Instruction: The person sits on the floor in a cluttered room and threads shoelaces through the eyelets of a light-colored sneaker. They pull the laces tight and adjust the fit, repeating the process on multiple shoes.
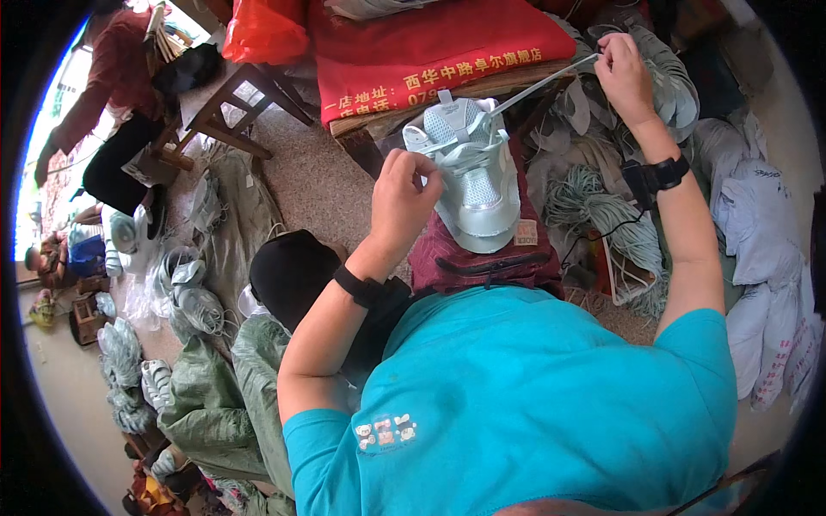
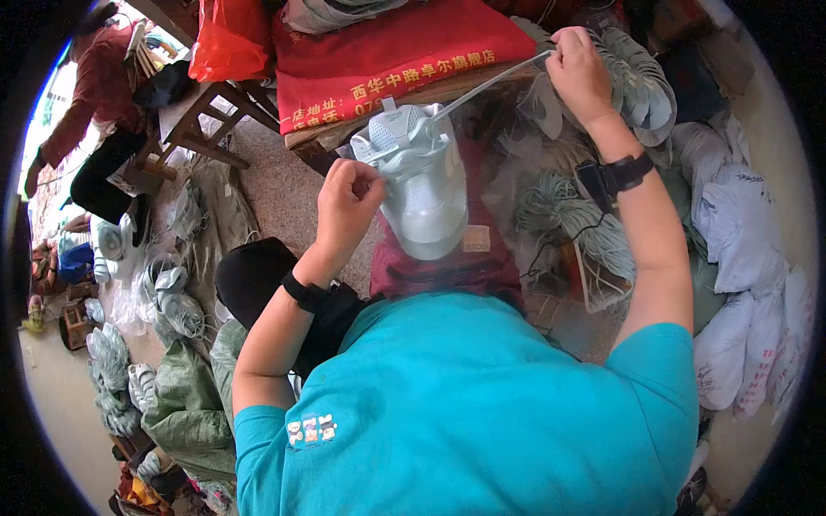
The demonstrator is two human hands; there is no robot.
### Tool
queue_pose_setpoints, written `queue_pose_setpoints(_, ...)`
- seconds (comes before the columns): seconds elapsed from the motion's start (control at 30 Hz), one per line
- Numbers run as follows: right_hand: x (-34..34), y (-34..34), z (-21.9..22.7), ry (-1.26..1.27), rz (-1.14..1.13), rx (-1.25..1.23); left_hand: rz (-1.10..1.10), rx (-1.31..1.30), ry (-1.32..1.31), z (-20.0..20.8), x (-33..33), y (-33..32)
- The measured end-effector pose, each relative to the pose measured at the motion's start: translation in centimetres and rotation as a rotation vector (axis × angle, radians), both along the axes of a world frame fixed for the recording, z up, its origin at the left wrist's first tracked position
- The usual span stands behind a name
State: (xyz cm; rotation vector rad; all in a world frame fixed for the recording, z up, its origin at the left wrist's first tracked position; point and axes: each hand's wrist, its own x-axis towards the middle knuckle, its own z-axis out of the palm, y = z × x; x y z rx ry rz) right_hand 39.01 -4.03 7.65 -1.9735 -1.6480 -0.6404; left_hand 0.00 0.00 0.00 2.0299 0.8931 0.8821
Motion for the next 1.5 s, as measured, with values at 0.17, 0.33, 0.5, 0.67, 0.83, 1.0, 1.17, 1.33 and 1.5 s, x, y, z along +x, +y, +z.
queue_pose_setpoints(0.17, 5.6, -1.3, 1.7, -0.195, -0.142, 0.095, 0.047, -0.004, -0.119, 1.0, 0.1, 0.4)
queue_pose_setpoints(0.33, 13.8, -4.3, 5.3, -0.158, -0.504, 0.167, 0.065, -0.03, -0.127, -0.4, 0.9, 1.0)
queue_pose_setpoints(0.5, 8.8, -1.2, 0.9, -0.256, -0.007, 0.135, 0.163, -0.086, -0.164, -0.8, 0.8, 1.3)
queue_pose_setpoints(0.67, -13.2, -1.0, 1.5, 0.132, 0.651, -0.292, 0.053, 0.006, -0.034, -0.6, 0.2, 2.2)
queue_pose_setpoints(0.83, -16.9, -0.9, -1.0, 0.067, 0.726, -0.455, 0.022, -0.724, -0.41, 2.3, 0.2, 2.3)
queue_pose_setpoints(1.0, -15.1, 0.3, 0.0, 0.619, 0.781, -0.79, 0.065, -0.999, -0.805, 3.0, -2.7, 4.1)
queue_pose_setpoints(1.17, -14.9, 0.2, 3.0, 1.013, 0.529, -1.209, 0.137, -0.98, -0.842, 3.9, -6.0, 5.2)
queue_pose_setpoints(1.33, -14.2, 1.0, 2.7, 1.165, 0.547, -1.116, 0.176, -0.934, -0.867, 3.6, -7.8, 5.6)
queue_pose_setpoints(1.5, -14.2, 1.6, 0.2, 0.707, 0.637, -0.598, 0.3, -0.745, -0.914, 2.1, -11.4, 9.6)
